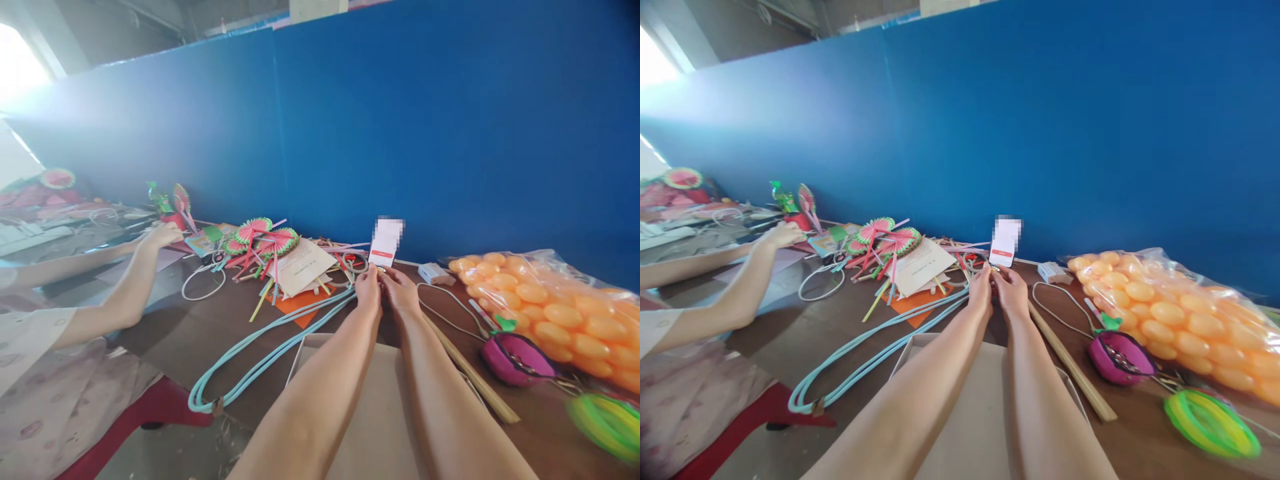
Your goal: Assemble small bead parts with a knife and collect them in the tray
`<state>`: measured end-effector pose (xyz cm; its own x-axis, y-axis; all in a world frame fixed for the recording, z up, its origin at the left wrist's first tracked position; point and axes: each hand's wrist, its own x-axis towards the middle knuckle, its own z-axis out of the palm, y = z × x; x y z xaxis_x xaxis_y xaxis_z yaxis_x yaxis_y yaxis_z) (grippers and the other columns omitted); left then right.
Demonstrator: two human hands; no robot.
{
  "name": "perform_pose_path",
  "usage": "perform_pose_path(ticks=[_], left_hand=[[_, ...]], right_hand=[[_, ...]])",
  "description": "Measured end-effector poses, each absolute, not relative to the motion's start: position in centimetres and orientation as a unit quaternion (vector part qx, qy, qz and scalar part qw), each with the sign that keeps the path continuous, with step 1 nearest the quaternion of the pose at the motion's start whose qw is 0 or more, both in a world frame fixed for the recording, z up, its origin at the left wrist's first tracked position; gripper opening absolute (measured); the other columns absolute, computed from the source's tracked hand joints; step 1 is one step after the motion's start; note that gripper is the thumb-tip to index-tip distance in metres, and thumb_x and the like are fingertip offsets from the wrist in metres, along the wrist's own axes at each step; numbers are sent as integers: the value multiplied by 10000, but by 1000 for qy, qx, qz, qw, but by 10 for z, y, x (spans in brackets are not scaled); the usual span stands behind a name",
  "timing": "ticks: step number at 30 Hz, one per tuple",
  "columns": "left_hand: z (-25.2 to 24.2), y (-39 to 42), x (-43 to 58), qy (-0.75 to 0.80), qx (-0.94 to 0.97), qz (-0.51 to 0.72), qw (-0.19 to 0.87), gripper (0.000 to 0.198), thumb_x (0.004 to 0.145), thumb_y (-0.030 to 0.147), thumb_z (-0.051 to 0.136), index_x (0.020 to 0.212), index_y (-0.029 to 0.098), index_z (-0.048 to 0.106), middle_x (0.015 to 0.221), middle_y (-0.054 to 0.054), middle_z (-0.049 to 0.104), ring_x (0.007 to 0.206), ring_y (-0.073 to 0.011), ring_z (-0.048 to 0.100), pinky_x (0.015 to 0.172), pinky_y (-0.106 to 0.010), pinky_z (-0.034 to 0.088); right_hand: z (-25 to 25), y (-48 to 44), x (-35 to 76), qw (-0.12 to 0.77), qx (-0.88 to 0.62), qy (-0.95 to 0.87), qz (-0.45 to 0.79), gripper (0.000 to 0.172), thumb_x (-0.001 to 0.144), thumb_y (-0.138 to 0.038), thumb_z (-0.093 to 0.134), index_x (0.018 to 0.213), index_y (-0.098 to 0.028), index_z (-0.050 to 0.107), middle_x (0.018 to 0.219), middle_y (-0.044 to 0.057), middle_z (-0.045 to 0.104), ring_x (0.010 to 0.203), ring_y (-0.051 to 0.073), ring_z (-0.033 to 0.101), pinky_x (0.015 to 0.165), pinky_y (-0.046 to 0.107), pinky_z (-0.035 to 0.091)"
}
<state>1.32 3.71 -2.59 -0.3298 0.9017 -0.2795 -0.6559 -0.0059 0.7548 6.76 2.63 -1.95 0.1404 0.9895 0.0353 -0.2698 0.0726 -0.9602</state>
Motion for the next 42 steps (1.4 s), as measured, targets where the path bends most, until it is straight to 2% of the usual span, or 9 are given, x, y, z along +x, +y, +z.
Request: perform_pose_path(ticks=[4,11,20,26,34,42], left_hand=[[-27,37,13,435,144,695,554,384,760,513,674,743,135,610,611,-29,559,591,-167,585,630,-301,496],[-27,39,13,453,143,686,552,358,784,494,659,746,140,612,620,-35,563,659,-190,613,690,-320,502],[-22,34,13,448,156,691,546,363,798,489,645,719,137,605,658,-70,609,642,-194,618,682,-325,501],[-22,35,12,467,137,680,548,318,830,438,617,736,135,608,632,-61,603,654,-194,627,683,-317,509],[-29,40,13,458,164,687,540,419,791,541,631,758,124,628,682,-81,630,695,-203,640,715,-327,510],[-29,40,12,469,151,674,551,426,788,550,626,787,123,636,694,-92,645,717,-220,652,706,-328,517]], right_hand=[[-21,27,68,604,-452,-417,507,530,552,-361,805,1036,-166,718,791,36,727,572,153,612,495,256,489],[-19,25,68,598,-469,-435,484,501,579,-346,774,1039,-153,723,750,29,714,579,142,603,524,244,488],[-11,19,64,599,-484,-425,476,494,588,-358,752,1030,-141,723,759,38,712,567,126,571,521,234,464],[-25,29,68,585,-489,-460,456,506,592,-353,745,1053,-144,714,735,30,698,586,140,579,521,235,454],[-32,35,72,582,-485,-476,447,442,611,-296,707,1033,-164,711,693,-1,670,575,125,567,526,224,449],[-22,26,65,590,-474,-439,484,441,599,-340,746,1001,-165,699,790,32,722,637,156,627,577,250,499]])
